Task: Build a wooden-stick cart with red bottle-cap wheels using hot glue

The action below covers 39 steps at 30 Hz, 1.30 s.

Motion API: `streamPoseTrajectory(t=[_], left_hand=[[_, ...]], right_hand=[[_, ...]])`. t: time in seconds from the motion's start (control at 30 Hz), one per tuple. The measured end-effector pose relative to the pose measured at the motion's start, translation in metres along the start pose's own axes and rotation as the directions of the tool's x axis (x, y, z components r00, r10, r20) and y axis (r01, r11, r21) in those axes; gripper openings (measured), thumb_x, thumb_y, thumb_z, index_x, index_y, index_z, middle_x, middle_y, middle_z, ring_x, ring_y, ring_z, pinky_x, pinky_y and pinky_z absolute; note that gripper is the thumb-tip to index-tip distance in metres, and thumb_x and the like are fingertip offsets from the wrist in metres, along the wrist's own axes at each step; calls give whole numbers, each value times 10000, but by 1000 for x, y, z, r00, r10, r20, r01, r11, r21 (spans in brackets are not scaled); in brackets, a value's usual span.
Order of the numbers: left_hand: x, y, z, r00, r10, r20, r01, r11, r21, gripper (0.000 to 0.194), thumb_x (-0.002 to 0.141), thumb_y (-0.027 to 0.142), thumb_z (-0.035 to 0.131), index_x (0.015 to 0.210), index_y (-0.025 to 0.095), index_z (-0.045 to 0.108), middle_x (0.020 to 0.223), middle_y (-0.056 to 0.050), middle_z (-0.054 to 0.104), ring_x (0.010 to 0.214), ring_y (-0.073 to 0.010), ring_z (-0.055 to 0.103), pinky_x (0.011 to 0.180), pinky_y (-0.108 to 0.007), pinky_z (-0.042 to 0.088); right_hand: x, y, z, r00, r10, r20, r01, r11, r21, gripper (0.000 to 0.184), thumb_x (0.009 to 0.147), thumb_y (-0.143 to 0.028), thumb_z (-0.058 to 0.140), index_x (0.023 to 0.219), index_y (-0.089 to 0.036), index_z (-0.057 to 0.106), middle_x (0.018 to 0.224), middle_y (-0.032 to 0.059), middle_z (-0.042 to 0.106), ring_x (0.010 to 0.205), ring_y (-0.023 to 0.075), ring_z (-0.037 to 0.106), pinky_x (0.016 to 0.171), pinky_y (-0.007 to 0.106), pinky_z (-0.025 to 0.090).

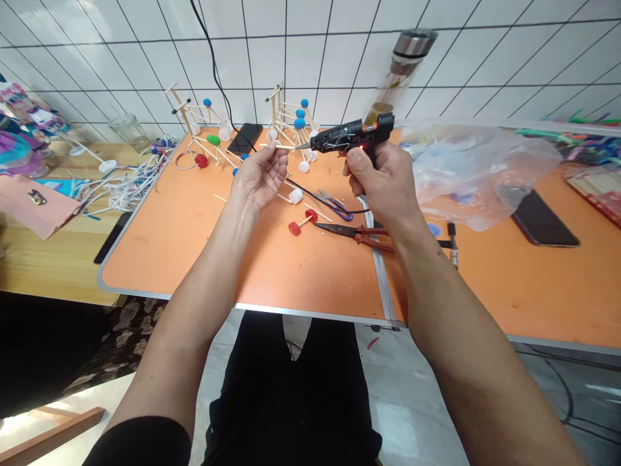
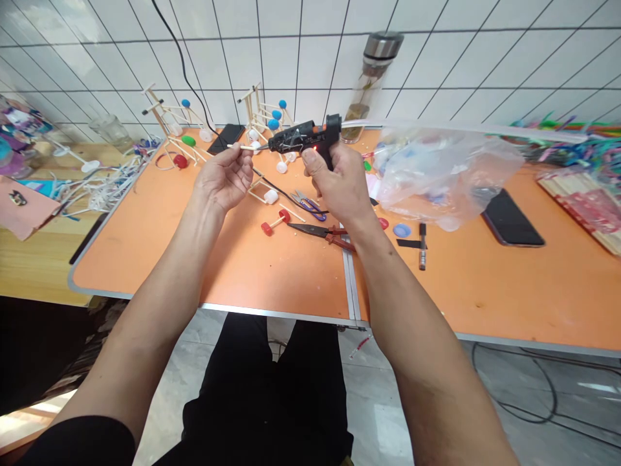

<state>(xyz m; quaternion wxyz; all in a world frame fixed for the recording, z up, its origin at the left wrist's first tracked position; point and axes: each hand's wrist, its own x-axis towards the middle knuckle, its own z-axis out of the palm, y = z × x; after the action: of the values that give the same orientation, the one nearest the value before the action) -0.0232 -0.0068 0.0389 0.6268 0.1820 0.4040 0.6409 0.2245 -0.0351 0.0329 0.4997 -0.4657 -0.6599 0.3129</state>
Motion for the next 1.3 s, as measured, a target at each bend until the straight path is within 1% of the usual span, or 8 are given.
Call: streamPoseTrajectory(t=[0.13, 0.3, 0.43, 0.7, 0.83, 1.03, 1.17, 1.3], left_hand=[[1, -1, 0, 1000, 5, 5, -5, 1000, 0, 138, 1186, 197, 818, 1306, 200, 885, 874, -24, 913, 767, -146, 914, 802, -173, 755], [-2, 0, 2, 1000, 6, -17, -6, 1000, 7, 66, 1197, 201, 816, 1201, 199, 882, 845, -17, 895, 750, -129, 897, 773, -146, 729], [-2, 0, 3, 1000, -4, -14, 5, 1000, 7, 68, 1193, 208, 831, 1235, 208, 884, 813, -3, 882, 709, -124, 880, 752, -147, 724], [-2, 1, 2, 1000, -3, -13, 3, 1000, 6, 74, 1203, 206, 816, 1203, 202, 890, 818, -12, 880, 731, -131, 887, 738, -140, 707], [-9, 3, 6, 1000, -15, -9, 15, 1000, -8, 144, 1210, 178, 775, 1281, 205, 896, 785, -3, 859, 731, -134, 883, 736, -145, 706], [-16, 3, 10, 999, -36, 16, 36, 999, -7, 144, 1213, 178, 760, 1266, 208, 890, 744, 15, 831, 636, -106, 823, 674, -128, 674], [-16, 0, 9, 998, -46, 54, 43, 998, 49, 141, 1159, 257, 875, 1294, 223, 897, 786, 1, 865, 684, -137, 869, 725, -172, 728], [-20, -4, 10, 995, -74, 73, 65, 991, 113, 159, 1131, 347, 947, 1220, 228, 889, 762, 10, 856, 671, -133, 865, 730, -172, 726]], right_hand=[[1, 5, -1, 1000, -18, -3, 18, 1000, 23, 627, 1034, -932, 885, 996, -324, 738, 816, 27, 692, 712, 224, 686, 577, 365, 636], [2, 6, 0, 1000, -29, 4, 29, 999, 29, 620, 1064, -909, 871, 981, -314, 718, 837, 27, 705, 680, 202, 644, 580, 360, 603], [0, 3, 1, 999, -40, -3, 40, 999, 26, 590, 1100, -871, 845, 958, -318, 696, 846, 30, 707, 669, 199, 611, 609, 378, 597], [3, 5, -1, 1000, 2, -8, -2, 1000, -1, 602, 1057, -908, 848, 1010, -327, 696, 797, 20, 679, 681, 224, 631, 595, 368, 566], [10, 17, -4, 1000, 8, -21, -6, 994, 110, 477, 1105, -718, 908, 1090, -324, 640, 961, 27, 802, 651, 168, 618, 601, 350, 570], [22, 37, -14, 959, 273, -73, -260, 954, 152, 281, 1011, -328, 934, 996, -299, 655, 826, 0, 776, 614, 167, 621, 557, 308, 547], [27, 52, -18, 918, 389, -80, -381, 919, 98, 296, 973, -288, 900, 835, -260, 640, 792, 55, 792, 572, 151, 594, 579, 312, 521], [28, 70, -20, 869, 483, -109, -477, 876, 75, 251, 960, -321, 856, 820, -252, 660, 773, 81, 809, 551, 159, 542, 548, 325, 436]])
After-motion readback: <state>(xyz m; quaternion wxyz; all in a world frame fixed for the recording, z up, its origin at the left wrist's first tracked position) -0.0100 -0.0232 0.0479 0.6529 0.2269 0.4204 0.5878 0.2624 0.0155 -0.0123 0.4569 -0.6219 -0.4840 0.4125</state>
